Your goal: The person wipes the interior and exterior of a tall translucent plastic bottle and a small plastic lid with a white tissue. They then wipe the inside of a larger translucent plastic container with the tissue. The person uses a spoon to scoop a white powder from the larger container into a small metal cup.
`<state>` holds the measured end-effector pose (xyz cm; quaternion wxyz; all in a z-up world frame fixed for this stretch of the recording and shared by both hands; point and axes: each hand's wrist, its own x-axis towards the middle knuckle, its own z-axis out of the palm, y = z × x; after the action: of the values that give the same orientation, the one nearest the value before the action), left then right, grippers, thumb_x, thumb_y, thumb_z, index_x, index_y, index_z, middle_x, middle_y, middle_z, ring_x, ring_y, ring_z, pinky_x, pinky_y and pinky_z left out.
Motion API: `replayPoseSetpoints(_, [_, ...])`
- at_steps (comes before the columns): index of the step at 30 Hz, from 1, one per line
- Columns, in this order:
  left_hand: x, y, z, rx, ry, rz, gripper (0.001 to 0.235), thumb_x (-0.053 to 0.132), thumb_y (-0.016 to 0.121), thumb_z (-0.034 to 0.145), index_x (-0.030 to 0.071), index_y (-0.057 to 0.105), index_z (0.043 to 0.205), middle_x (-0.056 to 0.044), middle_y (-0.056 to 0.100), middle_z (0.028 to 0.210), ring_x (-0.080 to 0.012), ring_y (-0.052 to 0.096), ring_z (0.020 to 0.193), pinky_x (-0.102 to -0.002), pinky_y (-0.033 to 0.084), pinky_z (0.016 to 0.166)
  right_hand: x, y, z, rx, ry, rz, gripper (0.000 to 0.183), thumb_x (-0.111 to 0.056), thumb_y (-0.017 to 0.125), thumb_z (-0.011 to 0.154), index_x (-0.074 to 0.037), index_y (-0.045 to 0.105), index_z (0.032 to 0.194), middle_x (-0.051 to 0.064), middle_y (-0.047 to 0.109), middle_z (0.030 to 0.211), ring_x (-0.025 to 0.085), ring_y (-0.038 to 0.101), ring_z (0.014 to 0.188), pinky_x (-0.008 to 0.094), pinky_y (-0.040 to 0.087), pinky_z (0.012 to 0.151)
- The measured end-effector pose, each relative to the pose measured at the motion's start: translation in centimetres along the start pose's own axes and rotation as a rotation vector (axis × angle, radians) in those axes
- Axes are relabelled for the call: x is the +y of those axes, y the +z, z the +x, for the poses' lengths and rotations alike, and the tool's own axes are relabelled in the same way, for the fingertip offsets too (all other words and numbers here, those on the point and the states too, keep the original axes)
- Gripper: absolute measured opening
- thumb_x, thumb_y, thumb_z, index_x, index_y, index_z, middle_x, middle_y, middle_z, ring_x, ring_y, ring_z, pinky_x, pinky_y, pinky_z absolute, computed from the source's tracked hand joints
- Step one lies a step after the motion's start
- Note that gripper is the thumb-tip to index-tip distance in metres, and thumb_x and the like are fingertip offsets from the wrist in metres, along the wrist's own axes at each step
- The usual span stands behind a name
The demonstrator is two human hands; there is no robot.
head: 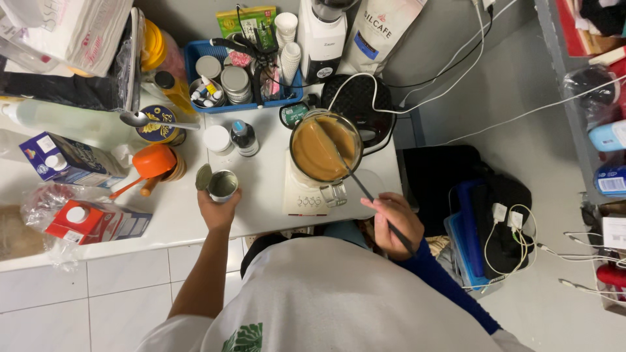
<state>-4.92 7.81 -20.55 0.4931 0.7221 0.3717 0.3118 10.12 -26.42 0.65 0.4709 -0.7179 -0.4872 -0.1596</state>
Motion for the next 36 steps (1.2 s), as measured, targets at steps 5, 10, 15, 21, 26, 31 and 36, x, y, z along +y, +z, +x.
replayPoseSetpoints(5, [6.1,-0.2,-0.2,-0.11,0.069,-0.117,0.085,0.02,0.09,0.074,0.003,0.047,0.145,-0.013,0.059,0.135,-0.0249,0.061,0.123,-0.037,0.052,0.103,-0.5,-0.1,0.2,-0.011,-0.062,0.056,0.026,0.008,0.053,0.098,0.004,0.057,0.123,0.022,0.073,0.113,0.029,0.074,0.099,0.046,0.056,0.099])
replayPoseSetpoints(10, [14.5,-1.3,-0.1,-0.168,0.306,-0.089,0.087,0.018,0.093,0.072,0.001,0.047,0.144,-0.016,0.056,0.137,-0.0269,0.059,0.126,-0.038,0.05,0.107,-0.5,-0.6,0.2,-0.048,-0.066,0.089,0.025,0.007,0.052,0.101,0.004,0.055,0.125,0.022,0.072,0.117,0.03,0.074,0.102,0.048,0.055,0.102])
replayPoseSetpoints(15, [20.0,-1.9,0.4,-0.165,0.357,-0.023,0.092,0.021,0.095,0.067,0.001,0.04,0.138,-0.016,0.056,0.133,-0.0258,0.059,0.123,-0.036,0.047,0.107,-1.0,-0.8,0.0,-0.048,-0.052,0.087,0.026,0.006,0.052,0.1,0.005,0.057,0.126,0.022,0.072,0.117,0.029,0.074,0.103,0.049,0.055,0.102])
replayPoseSetpoints(21, [22.5,-1.4,0.8,-0.191,0.517,-0.083,0.084,0.015,0.093,0.068,0.002,0.042,0.134,-0.018,0.055,0.14,-0.0283,0.057,0.131,-0.038,0.045,0.116,-1.5,-0.5,0.1,-0.002,-0.044,0.097,0.026,0.003,0.053,0.1,0.005,0.058,0.126,0.022,0.072,0.115,0.033,0.074,0.105,0.049,0.054,0.103])
replayPoseSetpoints(26, [23.1,-1.0,0.6,-0.196,0.59,-0.046,0.083,0.016,0.094,0.066,0.004,0.044,0.132,-0.018,0.054,0.142,-0.0326,0.055,0.132,-0.042,0.043,0.115,-1.7,0.0,0.2,0.047,-0.032,0.127,0.025,0.002,0.054,0.102,0.005,0.059,0.126,0.022,0.073,0.115,0.031,0.075,0.104,0.049,0.056,0.102])
replayPoseSetpoints(31, [23.3,-1.4,1.1,-0.169,0.745,0.05,0.085,0.016,0.093,0.064,0.007,0.044,0.132,-0.017,0.054,0.145,-0.0358,0.053,0.132,-0.045,0.043,0.113,-1.7,0.1,0.1,0.058,0.004,0.127,0.023,0.002,0.053,0.103,0.004,0.06,0.125,0.021,0.073,0.115,0.031,0.075,0.105,0.049,0.056,0.103])
replayPoseSetpoints(36, [23.5,-1.6,1.0,-0.175,0.757,0.062,0.085,0.017,0.096,0.063,0.009,0.045,0.131,-0.017,0.054,0.145,-0.0368,0.052,0.132,-0.046,0.042,0.112,-1.4,-0.1,-0.2,0.041,-0.001,0.122,0.022,0.002,0.054,0.103,0.005,0.061,0.123,0.021,0.073,0.114,0.032,0.074,0.105,0.05,0.056,0.103])
